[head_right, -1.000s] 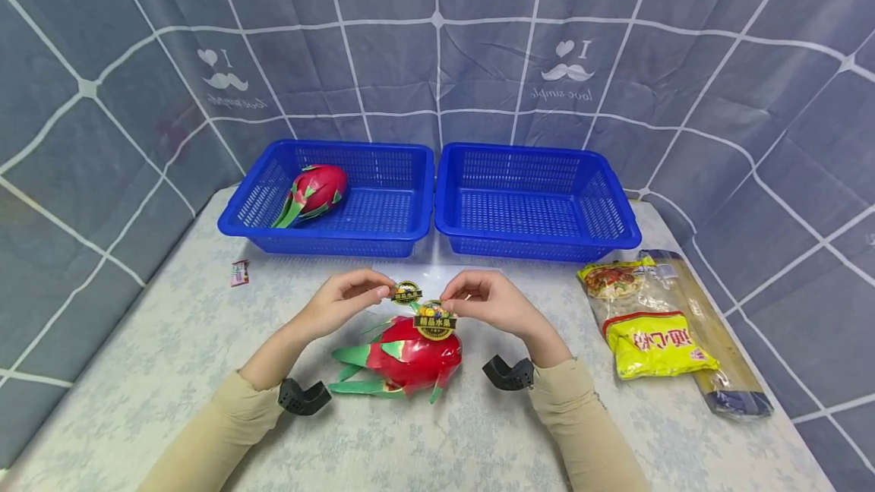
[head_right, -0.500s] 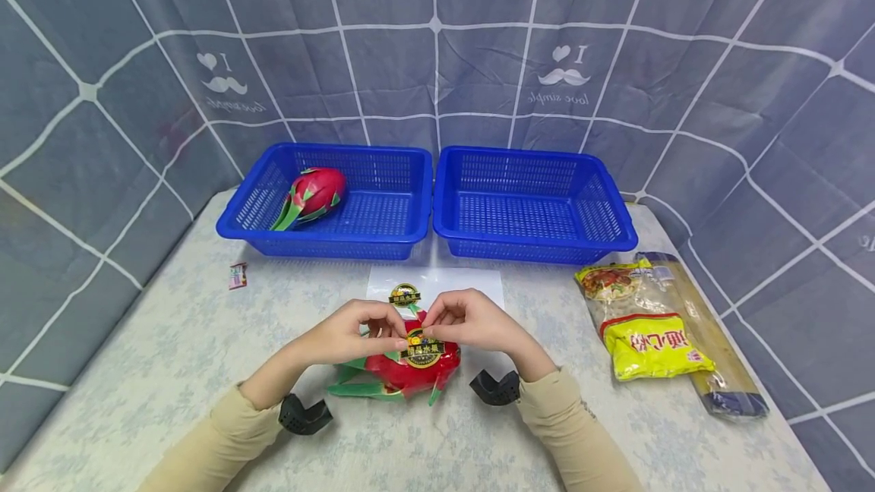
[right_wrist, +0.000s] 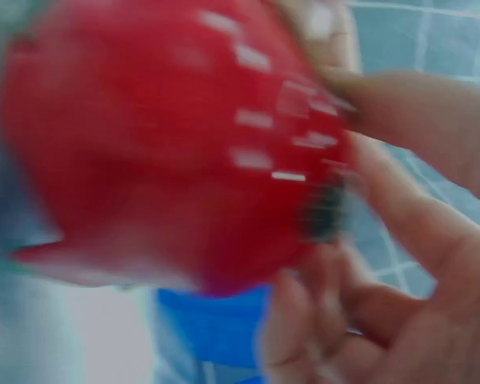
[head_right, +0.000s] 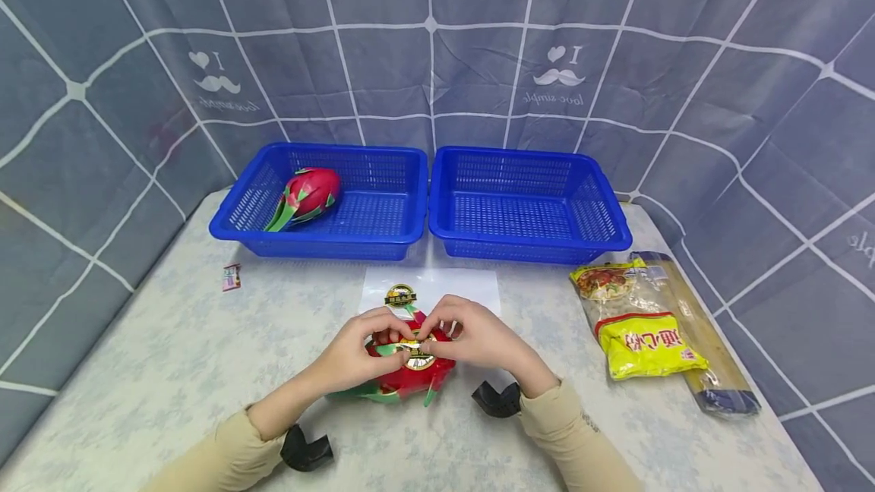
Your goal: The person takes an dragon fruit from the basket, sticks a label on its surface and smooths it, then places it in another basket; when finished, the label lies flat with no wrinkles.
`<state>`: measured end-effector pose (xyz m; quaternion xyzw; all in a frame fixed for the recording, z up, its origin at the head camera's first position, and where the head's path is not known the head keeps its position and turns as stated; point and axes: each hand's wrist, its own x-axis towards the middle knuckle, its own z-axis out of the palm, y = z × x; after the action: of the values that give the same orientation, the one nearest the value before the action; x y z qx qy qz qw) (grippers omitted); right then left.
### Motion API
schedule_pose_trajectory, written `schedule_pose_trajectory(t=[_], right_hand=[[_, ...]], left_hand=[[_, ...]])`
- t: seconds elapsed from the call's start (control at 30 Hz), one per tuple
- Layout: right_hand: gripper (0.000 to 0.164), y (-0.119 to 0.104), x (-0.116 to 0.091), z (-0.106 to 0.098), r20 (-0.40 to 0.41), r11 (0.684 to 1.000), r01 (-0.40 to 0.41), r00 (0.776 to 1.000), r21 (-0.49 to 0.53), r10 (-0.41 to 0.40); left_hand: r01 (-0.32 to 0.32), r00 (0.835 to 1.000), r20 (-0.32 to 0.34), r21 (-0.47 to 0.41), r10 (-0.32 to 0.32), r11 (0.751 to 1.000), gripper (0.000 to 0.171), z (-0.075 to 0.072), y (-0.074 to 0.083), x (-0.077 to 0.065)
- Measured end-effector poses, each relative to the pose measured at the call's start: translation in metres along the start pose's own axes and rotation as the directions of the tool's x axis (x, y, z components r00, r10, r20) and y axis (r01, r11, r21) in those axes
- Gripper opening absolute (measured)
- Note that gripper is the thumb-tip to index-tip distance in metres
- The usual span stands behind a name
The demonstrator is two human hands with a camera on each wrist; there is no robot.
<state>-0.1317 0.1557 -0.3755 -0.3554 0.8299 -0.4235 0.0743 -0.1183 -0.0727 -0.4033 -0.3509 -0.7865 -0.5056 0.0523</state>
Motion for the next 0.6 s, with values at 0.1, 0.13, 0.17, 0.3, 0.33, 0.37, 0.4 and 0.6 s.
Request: schedule_pose_trajectory(t=[0.1, 0.13, 0.17, 0.3, 0.33, 0.37, 0.4, 0.6], right_hand=[[0.015, 0.005, -0.007, 0.010, -0.079, 1.000, -0.001, 0.997, 0.008, 0.002], [0.019, 0.007, -0.009, 0.014, -0.106, 1.000, -0.005, 0.994, 0.018, 0.007], [0.022, 0.009, -0.011, 0.018, -0.131, 1.000, -0.004, 0.991, 0.027, 0.007], [0.032, 0.015, -0.018, 0.031, -0.217, 0.998, 0.025, 0.976, 0.061, -0.011], [0.034, 0.016, -0.019, 0.034, -0.232, 0.998, 0.021, 0.973, 0.067, -0.005], [0.035, 0.017, -0.021, 0.037, -0.244, 0.997, 0.016, 0.970, 0.076, 0.003], [0.035, 0.017, -0.022, 0.039, -0.251, 0.996, 0.009, 0.968, 0.083, 0.012], [0.036, 0.022, -0.027, 0.045, -0.243, 0.994, -0.014, 0.969, 0.110, 0.040]], left_hand=[[0.010, 0.993, -0.122, 0.042, -0.005, 0.999, 0.019, 0.009, -0.001, -0.012], [0.013, 0.988, -0.154, 0.048, -0.005, 0.999, 0.021, 0.011, -0.002, -0.015], [0.013, 0.983, -0.182, 0.059, -0.002, 0.998, 0.024, 0.014, -0.003, -0.018], [-0.003, 0.969, -0.247, 0.085, 0.024, 0.996, 0.033, 0.020, -0.006, -0.023], [-0.010, 0.967, -0.252, 0.090, 0.033, 0.996, 0.033, 0.021, -0.007, -0.023], [-0.022, 0.967, -0.252, 0.099, 0.047, 0.995, 0.033, 0.021, -0.007, -0.024], [-0.038, 0.967, -0.247, 0.102, 0.063, 0.994, 0.033, 0.022, -0.008, -0.024], [-0.075, 0.981, -0.182, -0.010, 0.072, 0.997, 0.025, 0.016, -0.012, -0.022]])
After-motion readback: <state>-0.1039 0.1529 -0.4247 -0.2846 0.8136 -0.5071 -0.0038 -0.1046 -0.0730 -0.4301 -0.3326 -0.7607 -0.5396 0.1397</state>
